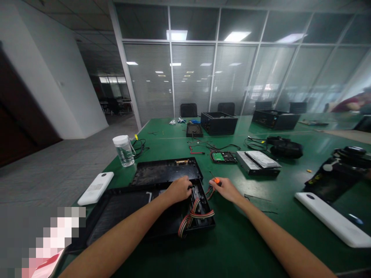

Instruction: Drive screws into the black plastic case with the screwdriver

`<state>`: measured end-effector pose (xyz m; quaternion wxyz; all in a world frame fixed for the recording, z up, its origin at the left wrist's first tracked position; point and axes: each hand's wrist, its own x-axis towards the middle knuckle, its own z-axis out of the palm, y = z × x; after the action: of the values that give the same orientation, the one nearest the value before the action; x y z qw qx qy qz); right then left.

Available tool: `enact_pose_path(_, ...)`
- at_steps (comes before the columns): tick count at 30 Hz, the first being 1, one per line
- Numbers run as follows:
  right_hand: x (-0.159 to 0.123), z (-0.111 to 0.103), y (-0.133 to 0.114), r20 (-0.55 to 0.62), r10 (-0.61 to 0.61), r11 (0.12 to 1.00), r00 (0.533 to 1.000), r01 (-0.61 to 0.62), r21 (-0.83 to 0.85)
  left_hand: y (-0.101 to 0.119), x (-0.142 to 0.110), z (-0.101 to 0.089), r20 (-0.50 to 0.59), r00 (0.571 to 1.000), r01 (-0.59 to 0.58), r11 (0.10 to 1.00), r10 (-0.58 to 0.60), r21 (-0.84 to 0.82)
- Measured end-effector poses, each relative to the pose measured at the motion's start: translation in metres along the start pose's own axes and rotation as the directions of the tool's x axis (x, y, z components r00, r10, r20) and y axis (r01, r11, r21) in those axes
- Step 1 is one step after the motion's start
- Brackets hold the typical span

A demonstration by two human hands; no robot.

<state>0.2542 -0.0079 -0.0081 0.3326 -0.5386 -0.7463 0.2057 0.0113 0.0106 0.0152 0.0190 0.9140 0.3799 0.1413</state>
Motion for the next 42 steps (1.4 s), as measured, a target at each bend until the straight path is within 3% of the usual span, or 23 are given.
enact_pose_path(6,0.001,-0.002,-0.002,0.000,-0.002,0.999,1.000,0.002,0.039,-0.005,0.004,-0.003,0.090,0.992,0.098,0.994,-0.092,-0.054)
enact_pose_path(10,0.002,-0.008,0.004,-0.082,0.025,0.991,0.996,-0.014,0.131,-0.010,0.005,-0.001,0.019,0.997,0.073,0.990,-0.072,-0.120)
enact_pose_path(13,0.002,-0.016,0.007,-0.054,0.048,0.972,0.997,-0.035,0.233,-0.012,0.004,-0.002,-0.055,0.998,0.027,0.991,-0.035,-0.129)
enact_pose_path(16,0.002,-0.025,0.000,-0.054,0.038,0.951,0.998,-0.020,0.310,-0.012,0.002,-0.006,-0.036,0.999,-0.038,0.994,0.034,-0.106)
enact_pose_path(19,0.000,-0.031,-0.013,-0.192,0.036,0.959,0.981,0.020,0.284,-0.012,0.000,-0.008,0.022,0.998,-0.050,0.994,0.053,-0.102)
enact_pose_path(22,-0.006,-0.030,-0.026,-0.389,0.001,0.976,0.921,0.083,0.200,-0.011,-0.001,-0.006,0.045,0.999,-0.011,0.994,0.016,-0.113)
enact_pose_path(24,-0.010,-0.028,-0.033,-0.454,-0.070,0.983,0.888,0.139,0.121,-0.008,0.000,-0.003,0.048,0.998,0.051,0.990,-0.045,-0.131)
enact_pose_path(28,-0.014,-0.024,-0.038,-0.432,-0.182,0.980,0.883,0.196,-0.011,-0.002,0.003,0.000,0.095,0.985,0.162,0.967,-0.146,-0.195)
enact_pose_path(32,-0.013,-0.024,-0.035,-0.420,-0.185,0.982,0.888,0.186,-0.038,0.000,0.004,-0.007,0.153,0.975,0.192,0.960,-0.162,-0.205)
enact_pose_path(42,-0.014,-0.010,-0.048,-0.293,-0.270,0.962,0.917,0.246,-0.115,-0.017,0.000,-0.014,0.141,0.990,0.037,0.973,-0.005,-0.227)
